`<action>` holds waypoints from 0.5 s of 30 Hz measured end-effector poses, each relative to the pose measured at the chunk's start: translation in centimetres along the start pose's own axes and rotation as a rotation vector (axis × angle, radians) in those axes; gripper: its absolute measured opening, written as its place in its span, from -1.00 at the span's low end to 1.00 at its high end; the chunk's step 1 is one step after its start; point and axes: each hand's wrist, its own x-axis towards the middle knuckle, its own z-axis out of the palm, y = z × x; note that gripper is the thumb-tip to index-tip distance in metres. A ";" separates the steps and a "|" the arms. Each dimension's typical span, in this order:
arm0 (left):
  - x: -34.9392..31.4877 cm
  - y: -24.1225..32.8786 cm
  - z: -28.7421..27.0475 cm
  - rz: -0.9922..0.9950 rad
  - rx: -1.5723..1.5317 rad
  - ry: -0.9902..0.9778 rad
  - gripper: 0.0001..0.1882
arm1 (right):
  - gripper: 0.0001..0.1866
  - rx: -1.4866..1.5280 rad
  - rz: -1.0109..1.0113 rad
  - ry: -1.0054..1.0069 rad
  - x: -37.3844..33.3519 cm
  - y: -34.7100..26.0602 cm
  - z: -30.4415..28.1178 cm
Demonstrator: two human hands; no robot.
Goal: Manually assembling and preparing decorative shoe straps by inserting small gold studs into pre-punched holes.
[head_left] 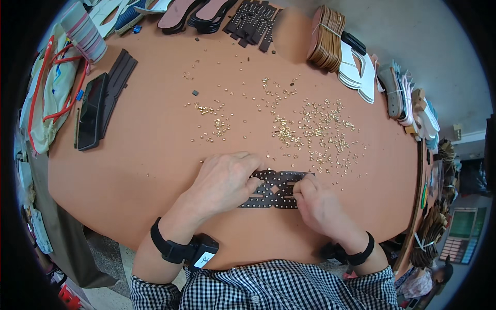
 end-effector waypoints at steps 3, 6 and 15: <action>0.0 0.0 0.0 -0.008 -0.022 -0.003 -0.82 | -0.90 0.006 -0.009 -0.020 0.0 0.1 -0.4; 0.0 0.0 0.0 -0.014 -0.030 -0.013 -0.82 | -0.91 -0.041 -0.033 -0.023 0.1 -0.2 -0.2; -0.1 0.1 0.0 -0.018 -0.035 -0.012 -0.82 | -0.94 -0.100 0.000 -0.001 0.2 -0.6 0.3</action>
